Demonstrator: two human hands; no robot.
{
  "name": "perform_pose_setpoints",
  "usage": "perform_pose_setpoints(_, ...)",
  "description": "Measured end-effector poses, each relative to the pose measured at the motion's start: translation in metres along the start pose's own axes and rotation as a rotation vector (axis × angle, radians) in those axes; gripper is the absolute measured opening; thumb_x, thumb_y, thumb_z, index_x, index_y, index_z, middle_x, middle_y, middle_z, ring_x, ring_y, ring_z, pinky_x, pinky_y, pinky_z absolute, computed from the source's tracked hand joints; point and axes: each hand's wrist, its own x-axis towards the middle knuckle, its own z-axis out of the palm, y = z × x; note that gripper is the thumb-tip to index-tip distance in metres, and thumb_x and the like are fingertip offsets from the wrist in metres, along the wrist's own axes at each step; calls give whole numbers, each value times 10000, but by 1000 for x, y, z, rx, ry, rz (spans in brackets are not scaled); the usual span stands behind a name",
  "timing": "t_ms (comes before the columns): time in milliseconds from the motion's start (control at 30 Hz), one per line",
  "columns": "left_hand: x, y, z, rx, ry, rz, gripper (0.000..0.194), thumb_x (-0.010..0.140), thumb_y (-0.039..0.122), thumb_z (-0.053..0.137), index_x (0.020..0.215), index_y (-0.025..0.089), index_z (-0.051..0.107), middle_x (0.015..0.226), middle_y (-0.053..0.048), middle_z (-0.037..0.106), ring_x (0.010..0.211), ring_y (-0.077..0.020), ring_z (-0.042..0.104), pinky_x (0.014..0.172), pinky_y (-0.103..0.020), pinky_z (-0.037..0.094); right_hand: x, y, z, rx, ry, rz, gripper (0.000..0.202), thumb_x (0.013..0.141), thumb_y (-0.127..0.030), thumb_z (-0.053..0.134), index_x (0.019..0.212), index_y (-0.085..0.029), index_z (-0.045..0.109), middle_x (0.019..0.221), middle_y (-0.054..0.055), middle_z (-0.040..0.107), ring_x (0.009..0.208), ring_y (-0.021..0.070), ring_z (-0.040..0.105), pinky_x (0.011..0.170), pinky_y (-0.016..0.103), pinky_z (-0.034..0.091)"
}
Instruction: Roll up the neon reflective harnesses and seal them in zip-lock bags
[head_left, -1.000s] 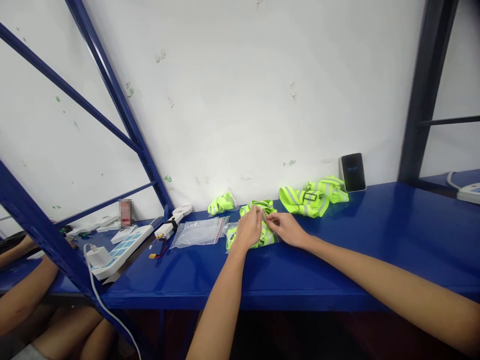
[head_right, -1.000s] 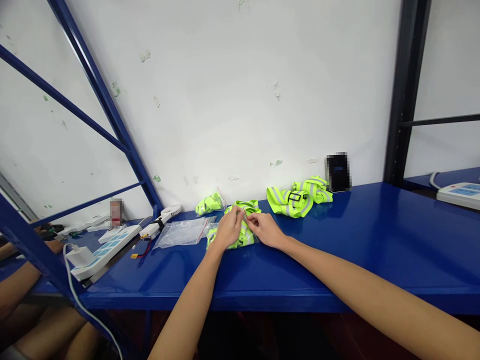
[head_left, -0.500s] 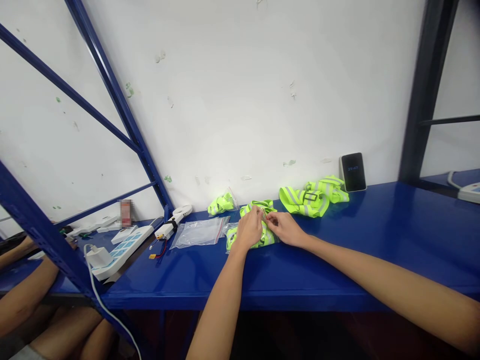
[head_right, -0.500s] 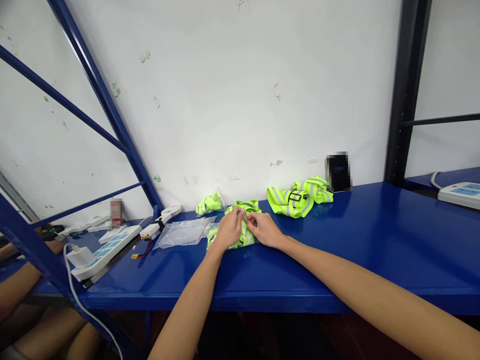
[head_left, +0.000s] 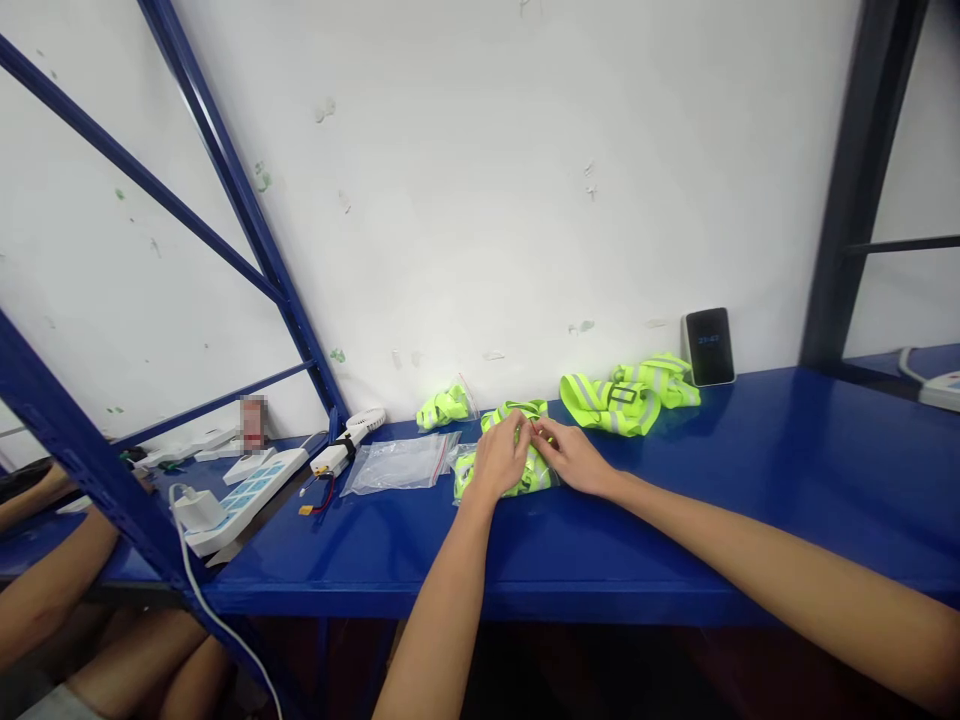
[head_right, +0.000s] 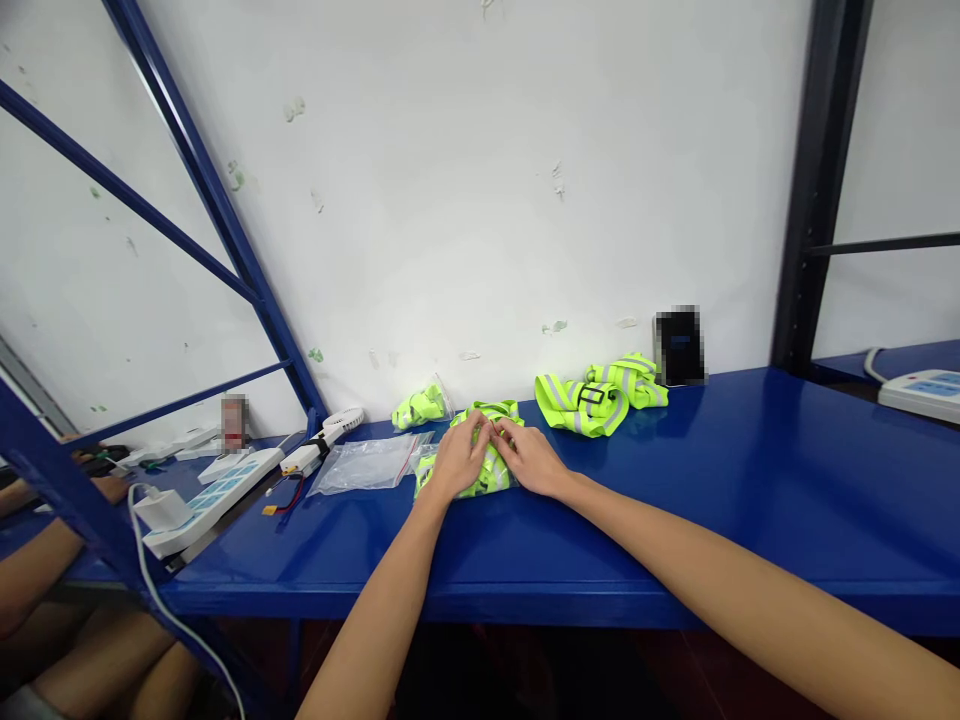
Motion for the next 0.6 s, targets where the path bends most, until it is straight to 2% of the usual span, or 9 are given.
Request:
perform_pose_setpoints(100,0,0,-1,37,36,-34,241,988,354,294,967,237,504,855,-28,647,802,-198,611,689,-282,385,-2,0,-4,101,-20,62,224,906,-367,480,982,-190,593,772,10,654,623,155,568,612,266,423)
perform_pose_setpoints(233,-1,2,-3,31,123,-108,246,995,364,269,981,242,483,882,-27,647,837,-194,617,725,-283,393,0,3,-8,178,-60,115,161,800,-310,605,854,-163,642,797,35,686,727,182,621,705,295,471)
perform_pose_setpoints(433,-1,4,-4,-103,196,-137,222,980,357,321,1002,235,505,934,-37,657,887,-190,620,811,-302,422,5,4,-10,318,-65,223,298,753,-377,671,915,-130,705,854,78,730,775,223,663,745,344,513)
perform_pose_setpoints(500,2,1,-7,-246,178,-110,187,949,354,403,976,215,525,961,-40,661,916,-177,616,847,-297,434,5,4,-12,320,-53,225,320,748,-394,682,934,-136,717,909,89,739,832,246,673,782,367,519)
perform_pose_setpoints(600,10,-8,-20,-492,26,-49,187,847,323,565,950,167,570,996,-56,671,954,-172,613,876,-288,449,6,5,-15,315,-51,229,347,750,-401,691,974,-139,726,984,114,739,913,284,677,824,402,522)
